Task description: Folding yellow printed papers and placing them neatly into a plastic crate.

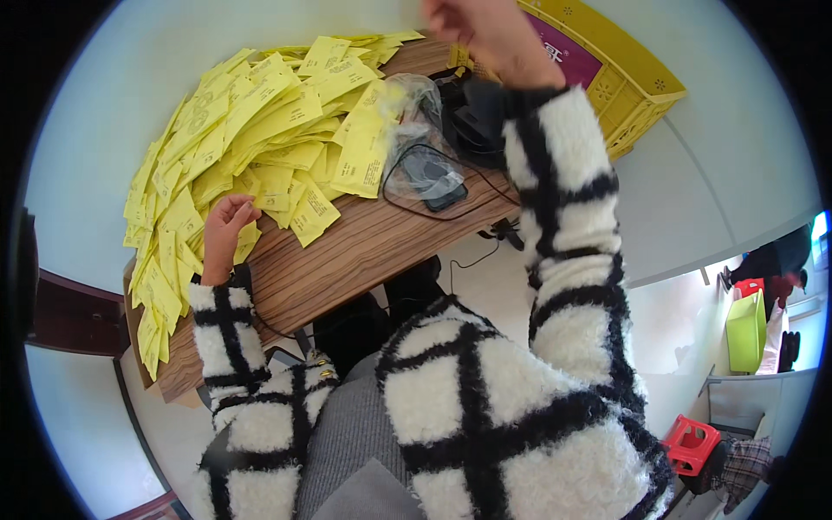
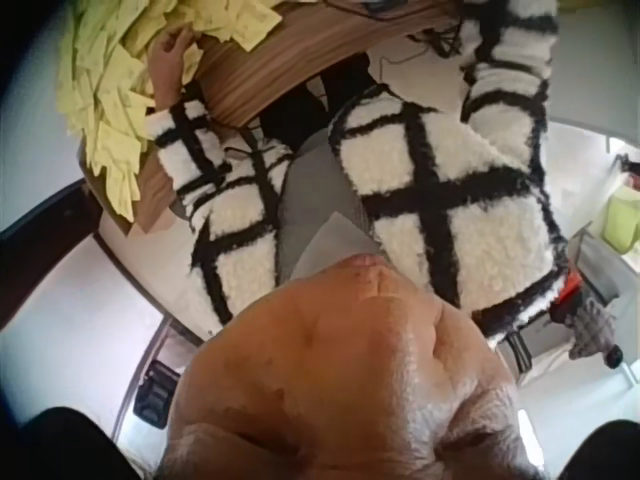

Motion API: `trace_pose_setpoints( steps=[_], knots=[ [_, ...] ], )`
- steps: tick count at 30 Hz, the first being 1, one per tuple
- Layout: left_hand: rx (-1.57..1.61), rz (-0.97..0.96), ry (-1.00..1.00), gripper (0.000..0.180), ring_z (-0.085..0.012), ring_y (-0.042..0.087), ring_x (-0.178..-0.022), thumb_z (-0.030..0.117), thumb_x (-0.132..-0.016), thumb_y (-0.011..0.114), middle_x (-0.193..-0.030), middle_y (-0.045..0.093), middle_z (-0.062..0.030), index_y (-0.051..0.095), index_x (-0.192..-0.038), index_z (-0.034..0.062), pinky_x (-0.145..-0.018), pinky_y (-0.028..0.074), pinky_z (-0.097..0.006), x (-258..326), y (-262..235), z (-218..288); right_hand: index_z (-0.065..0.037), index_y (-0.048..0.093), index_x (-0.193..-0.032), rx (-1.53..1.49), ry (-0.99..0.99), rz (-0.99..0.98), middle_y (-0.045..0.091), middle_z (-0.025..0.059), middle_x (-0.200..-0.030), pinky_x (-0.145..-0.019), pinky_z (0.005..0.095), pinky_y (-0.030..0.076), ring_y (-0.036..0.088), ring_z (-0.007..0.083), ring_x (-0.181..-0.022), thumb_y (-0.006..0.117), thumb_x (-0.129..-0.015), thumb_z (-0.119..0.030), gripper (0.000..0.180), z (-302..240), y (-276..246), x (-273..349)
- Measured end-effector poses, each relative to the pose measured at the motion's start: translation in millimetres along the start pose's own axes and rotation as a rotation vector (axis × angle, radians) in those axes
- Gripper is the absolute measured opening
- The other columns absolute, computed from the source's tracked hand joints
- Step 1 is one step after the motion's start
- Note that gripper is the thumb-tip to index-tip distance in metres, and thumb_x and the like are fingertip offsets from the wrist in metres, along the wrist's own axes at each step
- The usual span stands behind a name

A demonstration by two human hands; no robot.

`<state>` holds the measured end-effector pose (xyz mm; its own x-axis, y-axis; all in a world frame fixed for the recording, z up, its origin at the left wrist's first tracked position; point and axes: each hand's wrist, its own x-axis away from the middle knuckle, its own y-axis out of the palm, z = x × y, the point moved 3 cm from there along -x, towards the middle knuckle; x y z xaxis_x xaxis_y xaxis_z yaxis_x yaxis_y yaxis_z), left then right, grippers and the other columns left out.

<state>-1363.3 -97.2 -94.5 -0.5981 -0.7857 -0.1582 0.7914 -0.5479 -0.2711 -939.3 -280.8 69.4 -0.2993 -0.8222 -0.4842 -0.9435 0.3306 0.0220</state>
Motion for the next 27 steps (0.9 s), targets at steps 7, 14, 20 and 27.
trace_pose_setpoints(
  steps=[7,14,20,27],
  knots=[
    [0.009,-0.035,0.002,0.017,-0.0103,0.064,-0.084,0.011,-0.096,0.062,-0.092,0.067,-0.0029,0.063,-0.108,-0.0006,-0.082,0.051,-0.024,-17,11,-7,0.003,0.069,-0.088,1.48,-0.006,-0.205,0.067,0.0238,-0.081,-0.075,0.0462,0.053,0.067,0.0367,-0.079,0.064,-0.088,-0.048,0.051,66,-87,-39],
    [-0.012,-0.044,-0.01,0.016,-0.0102,0.062,-0.083,0.01,-0.097,0.062,-0.091,0.067,-0.0036,0.063,-0.107,-0.0012,-0.079,0.05,-0.024,-17,9,-1,0.005,0.064,-0.113,1.351,0.339,-0.269,0.069,0.0236,-0.102,-0.082,0.0412,0.052,0.067,0.036,-0.093,0.076,-0.078,-0.048,0.065,105,-78,40],
    [0.024,-0.061,-0.025,0.016,-0.0103,0.062,-0.084,0.01,-0.097,0.062,-0.093,0.067,-0.0029,0.063,-0.107,-0.0009,-0.081,0.049,-0.025,-20,8,-3,0.002,0.056,-0.126,1.423,0.284,-0.213,0.068,0.0242,-0.108,-0.085,0.0436,0.053,0.067,0.0369,-0.099,0.076,-0.075,-0.046,0.073,129,-69,56],
    [0.022,-0.073,-0.025,0.016,-0.0101,0.062,-0.085,0.011,-0.097,0.062,-0.094,0.067,-0.0029,0.063,-0.108,-0.0007,-0.082,0.049,-0.024,-23,9,-4,-0.001,0.05,-0.119,1.462,0.24,-0.124,0.069,0.0214,-0.097,-0.078,0.0477,0.053,0.067,0.0383,-0.094,0.072,-0.076,-0.036,0.059,152,-61,52]
  ],
)
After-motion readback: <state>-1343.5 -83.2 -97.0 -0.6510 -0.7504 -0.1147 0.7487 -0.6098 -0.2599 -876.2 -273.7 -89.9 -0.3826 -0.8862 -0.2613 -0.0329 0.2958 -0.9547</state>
